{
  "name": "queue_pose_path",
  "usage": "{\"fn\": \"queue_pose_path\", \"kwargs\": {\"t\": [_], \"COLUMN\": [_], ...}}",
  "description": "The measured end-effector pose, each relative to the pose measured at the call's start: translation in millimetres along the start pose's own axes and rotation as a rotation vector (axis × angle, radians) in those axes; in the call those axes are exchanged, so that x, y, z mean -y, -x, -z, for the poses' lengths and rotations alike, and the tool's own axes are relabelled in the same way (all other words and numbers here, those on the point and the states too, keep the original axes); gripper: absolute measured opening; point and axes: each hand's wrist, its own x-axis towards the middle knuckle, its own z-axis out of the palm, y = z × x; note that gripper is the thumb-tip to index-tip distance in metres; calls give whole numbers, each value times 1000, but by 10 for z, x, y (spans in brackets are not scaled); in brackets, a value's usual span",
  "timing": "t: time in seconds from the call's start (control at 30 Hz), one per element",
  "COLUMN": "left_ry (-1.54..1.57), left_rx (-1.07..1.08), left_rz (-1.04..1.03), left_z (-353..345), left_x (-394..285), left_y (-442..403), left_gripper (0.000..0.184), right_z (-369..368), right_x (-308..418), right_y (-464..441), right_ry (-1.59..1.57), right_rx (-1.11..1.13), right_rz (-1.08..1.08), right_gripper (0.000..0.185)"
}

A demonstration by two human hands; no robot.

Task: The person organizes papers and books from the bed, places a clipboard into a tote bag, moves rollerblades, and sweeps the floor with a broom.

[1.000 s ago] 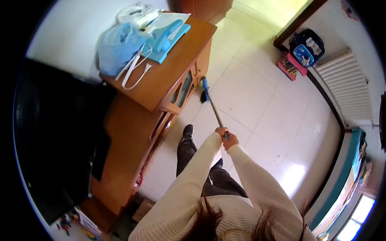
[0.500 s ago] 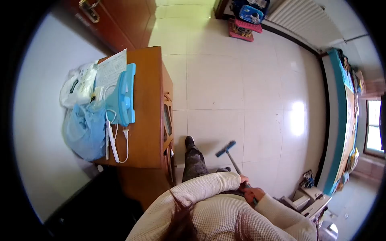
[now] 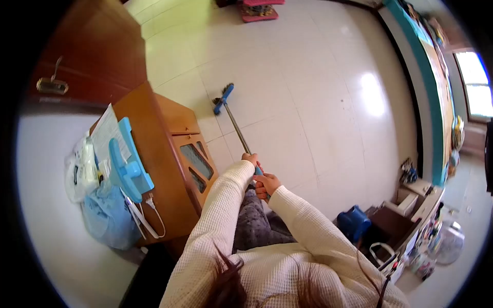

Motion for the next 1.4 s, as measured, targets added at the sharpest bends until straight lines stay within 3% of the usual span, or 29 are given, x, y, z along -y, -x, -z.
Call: {"fn": "queue_pose_path", "kwargs": {"t": [0.07, 0.13, 0.17, 0.2, 0.23, 0.3, 0.37, 0.47, 0.57, 0.6, 0.67, 0.7, 0.73, 0.8, 0.83, 0.9, 0.97, 1.03, 1.07, 1.1, 1.13, 1.17, 1.2, 1.23, 1.27, 1.3, 1.37, 1.4], "left_ry": [-115, -213, -360, -499, -451, -347, -380, -733, -1054, -1107, -875, -634, -706, -837, -818, -692, -702, -919, -1077, -1064, -1033, -1110, -707, -657, -775, -780, -884, -1111], "left_rx": [51, 153, 323, 494, 483, 502, 592, 709, 667, 616, 682, 533, 353, 259, 191, 50, 76, 275, 391, 524, 693, 825, 726, 735, 704, 722, 742, 781], "left_rz": [9, 58, 15, -30, 134, 438, 550, 443, 271, 125, -46, 49, -13, -332, -290, -226, -102, -10, -105, -42, 27, -35, 435, 639, 572, 682, 688, 631], "left_z": [-242, -471, -587, -728, -937, -1288, -1556, -1816, -1708, -1549, -1191, -1211, -1280, -1336, -1405, -1734, -2071, -2241, -2462, -2494, -2671, -2635, -2854, -2892, -3022, -3159, -3436, -3605], "left_x": [112, 604, 941, 1228, 1475, 1557, 1633, 1606, 1496, 1610, 1378, 1075, 741, 474, 384, 271, 179, 412, 469, 780, 893, 1419, 1434, 1751, 1891, 1937, 2021, 1996], "left_y": [223, 387, 427, 513, 666, 1058, 1167, 878, 379, 31, -223, -1, 169, -81, -303, -464, -205, -184, 230, 158, 454, 132, 587, 516, 641, 700, 671, 623], "left_gripper": [19, 21, 24, 28, 27, 29, 30, 31, 32, 30, 29, 29, 26, 25, 25, 25, 20, 21, 23, 24, 22, 21, 18, 19, 23, 22, 20, 19], "right_z": [282, 584, 712, 777, 943, 1199, 1759, 2177, 2086, 1979, 1751, 1641, 1548, 1508, 1560, 1710, 1970, 2108, 2132, 2238, 2376, 2513, 2579, 2637, 2687, 2802, 3057, 3181], "right_x": [-116, -343, -435, -516, -545, -543, -687, -575, -384, -335, -203, -107, 20, 395, 575, 949, 960, 804, 711, 559, 251, -57, -170, -142, -84, -280, -175, 33], "right_y": [203, 599, 833, 1098, 1262, 1404, 1175, 808, 440, 319, 74, -31, -115, -168, -152, 79, 225, 542, 867, 1008, 958, 908, 1045, 1217, 1307, 1083, 915, 906], "right_ry": [-14, -21, -50, -98, -182, -208, -249, -96, 344, 511, 705, 712, 685, 484, 356, 15, -83, -89, -151, -73, 61, 193, 334, 139, -50, -28, -213, -320], "right_rx": [-7, -126, -176, -287, -253, -400, -419, -497, -523, -514, -448, -403, -359, -261, -190, -53, 30, -153, -219, -311, -510, -715, -829, -725, -710, -886, -981, -957], "right_rz": [29, 34, 20, 31, -12, -64, -92, -45, 60, 103, 178, 215, 254, 330, 351, 163, 234, 307, 445, 495, 513, 498, 476, 249, 116, 261, 176, 87], "right_gripper": [9, 36, 46, 8, 9, 5, 18, 16, 26, 30, 39, 43, 48, 50, 40, 14, 10, 11, 13, 17, 33, 50, 57, 58, 51, 40, 28, 22]}}
